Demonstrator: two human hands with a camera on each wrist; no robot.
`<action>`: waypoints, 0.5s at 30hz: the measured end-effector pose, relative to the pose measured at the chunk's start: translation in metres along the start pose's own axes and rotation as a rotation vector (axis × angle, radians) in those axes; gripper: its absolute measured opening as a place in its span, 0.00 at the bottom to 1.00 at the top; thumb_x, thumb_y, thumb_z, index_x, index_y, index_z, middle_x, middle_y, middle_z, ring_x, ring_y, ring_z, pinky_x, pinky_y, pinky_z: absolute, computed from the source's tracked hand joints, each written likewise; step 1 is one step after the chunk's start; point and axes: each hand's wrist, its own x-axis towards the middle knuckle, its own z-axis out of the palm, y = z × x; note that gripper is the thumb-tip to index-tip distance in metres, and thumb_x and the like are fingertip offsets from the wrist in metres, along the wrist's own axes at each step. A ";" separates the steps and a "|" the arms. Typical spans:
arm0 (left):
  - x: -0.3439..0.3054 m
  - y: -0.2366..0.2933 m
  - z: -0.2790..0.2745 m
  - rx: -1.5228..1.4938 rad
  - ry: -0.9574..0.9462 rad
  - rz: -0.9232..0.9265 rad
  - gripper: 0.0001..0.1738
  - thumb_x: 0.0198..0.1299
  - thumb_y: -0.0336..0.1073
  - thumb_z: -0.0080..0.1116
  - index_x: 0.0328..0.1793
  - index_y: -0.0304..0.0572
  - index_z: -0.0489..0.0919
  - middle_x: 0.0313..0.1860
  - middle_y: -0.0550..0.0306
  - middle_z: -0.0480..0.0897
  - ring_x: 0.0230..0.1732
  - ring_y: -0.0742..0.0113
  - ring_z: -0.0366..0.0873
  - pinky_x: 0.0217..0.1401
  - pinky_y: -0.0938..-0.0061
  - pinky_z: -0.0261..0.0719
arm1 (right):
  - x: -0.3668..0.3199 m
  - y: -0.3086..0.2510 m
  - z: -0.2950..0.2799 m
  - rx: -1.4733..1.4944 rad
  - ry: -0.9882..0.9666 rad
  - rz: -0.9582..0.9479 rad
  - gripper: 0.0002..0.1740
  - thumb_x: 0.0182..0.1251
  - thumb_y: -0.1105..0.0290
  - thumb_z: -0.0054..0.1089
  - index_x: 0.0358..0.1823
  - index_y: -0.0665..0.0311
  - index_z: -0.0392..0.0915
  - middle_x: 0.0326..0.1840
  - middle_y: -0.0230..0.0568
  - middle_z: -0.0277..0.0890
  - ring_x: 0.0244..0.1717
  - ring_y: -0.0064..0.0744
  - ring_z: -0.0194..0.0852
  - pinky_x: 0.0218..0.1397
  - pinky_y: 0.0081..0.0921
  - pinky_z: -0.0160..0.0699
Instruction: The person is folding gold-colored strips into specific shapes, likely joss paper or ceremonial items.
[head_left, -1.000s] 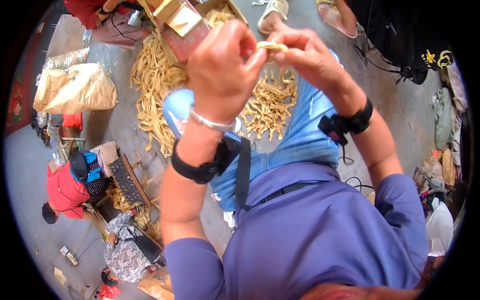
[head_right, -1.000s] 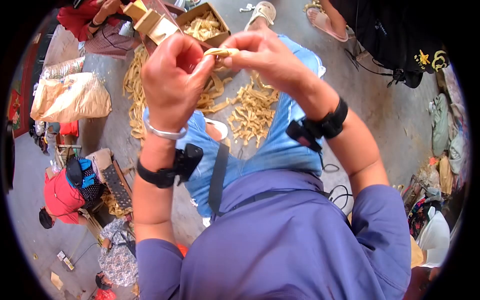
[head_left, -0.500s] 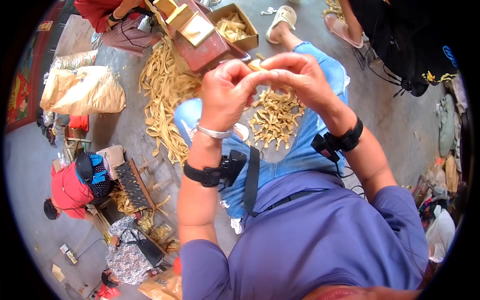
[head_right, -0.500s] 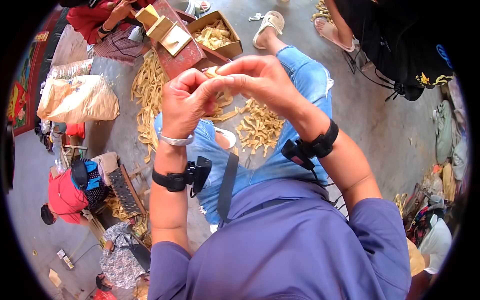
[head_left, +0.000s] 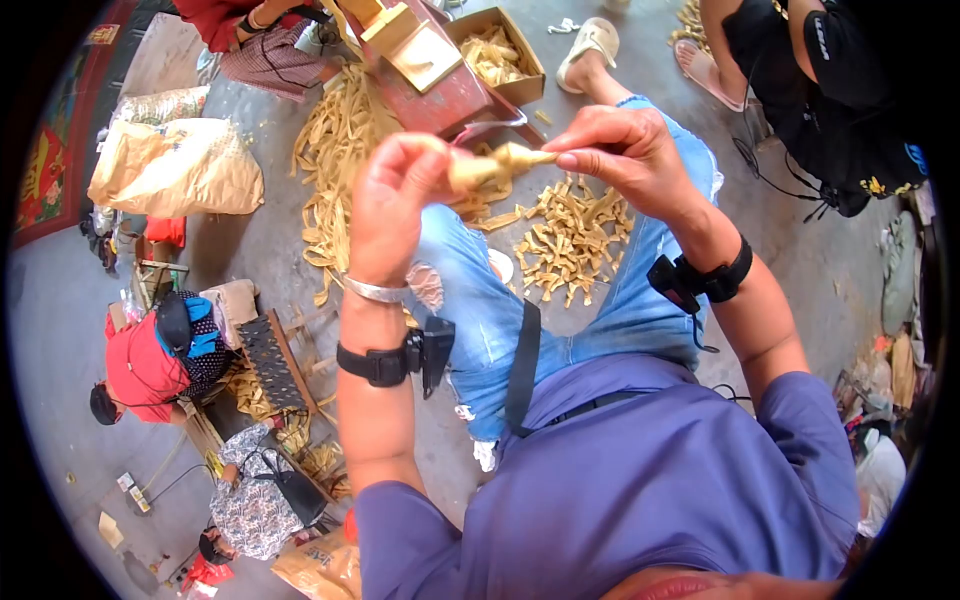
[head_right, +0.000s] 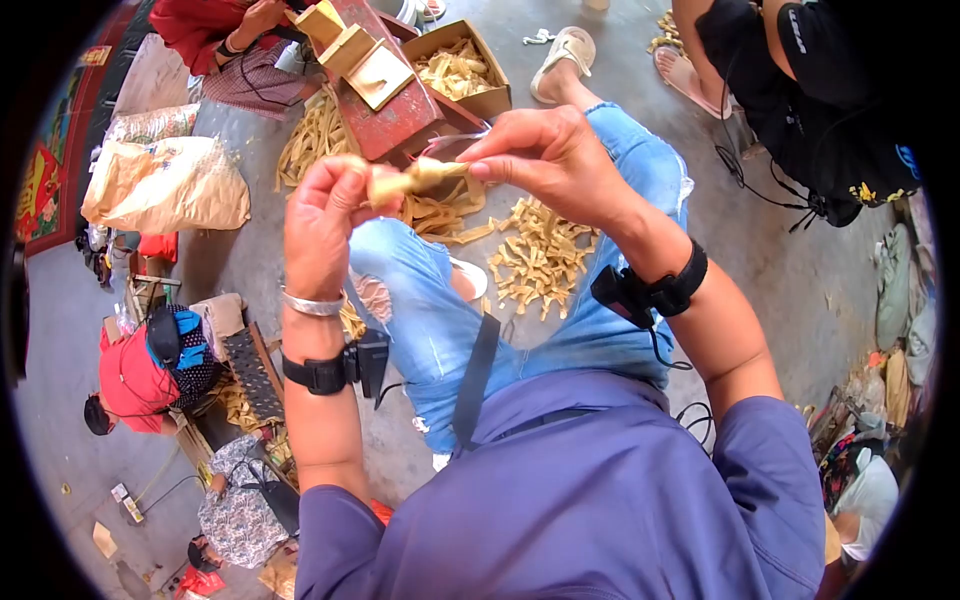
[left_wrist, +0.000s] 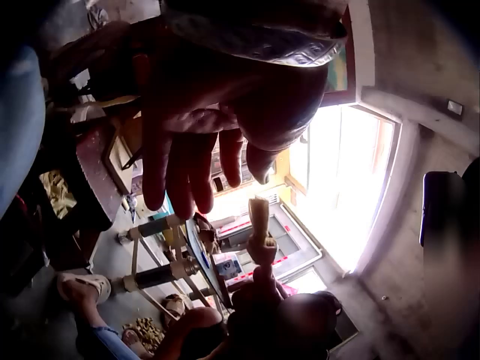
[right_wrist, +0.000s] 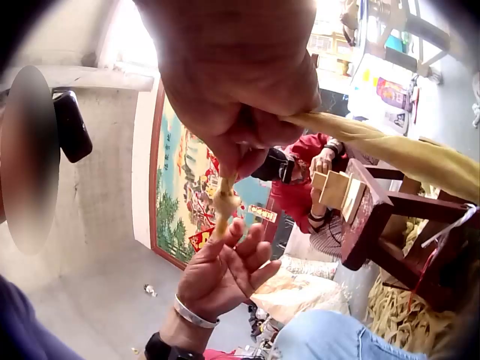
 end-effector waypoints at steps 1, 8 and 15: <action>0.007 0.006 -0.001 -0.005 0.046 0.030 0.13 0.64 0.36 0.58 0.49 0.36 0.76 0.40 0.51 0.83 0.37 0.70 0.81 0.41 0.79 0.80 | 0.006 -0.001 0.002 -0.048 -0.018 -0.020 0.06 0.58 0.76 0.66 0.37 0.68 0.85 0.31 0.36 0.81 0.34 0.20 0.76 0.37 0.17 0.73; 0.041 0.009 0.005 -0.004 -0.041 -0.145 0.11 0.57 0.29 0.66 0.44 0.30 0.82 0.30 0.55 0.84 0.23 0.75 0.79 0.27 0.84 0.80 | 0.060 0.013 0.009 -0.222 -0.066 -0.097 0.06 0.55 0.74 0.68 0.35 0.65 0.85 0.28 0.37 0.81 0.31 0.24 0.77 0.35 0.21 0.74; 0.096 -0.013 -0.037 0.154 0.056 -0.137 0.09 0.59 0.30 0.64 0.40 0.29 0.82 0.26 0.57 0.82 0.23 0.76 0.78 0.26 0.82 0.80 | 0.132 0.051 -0.001 -0.372 -0.169 -0.148 0.07 0.56 0.73 0.68 0.37 0.65 0.85 0.27 0.39 0.80 0.28 0.27 0.78 0.31 0.24 0.74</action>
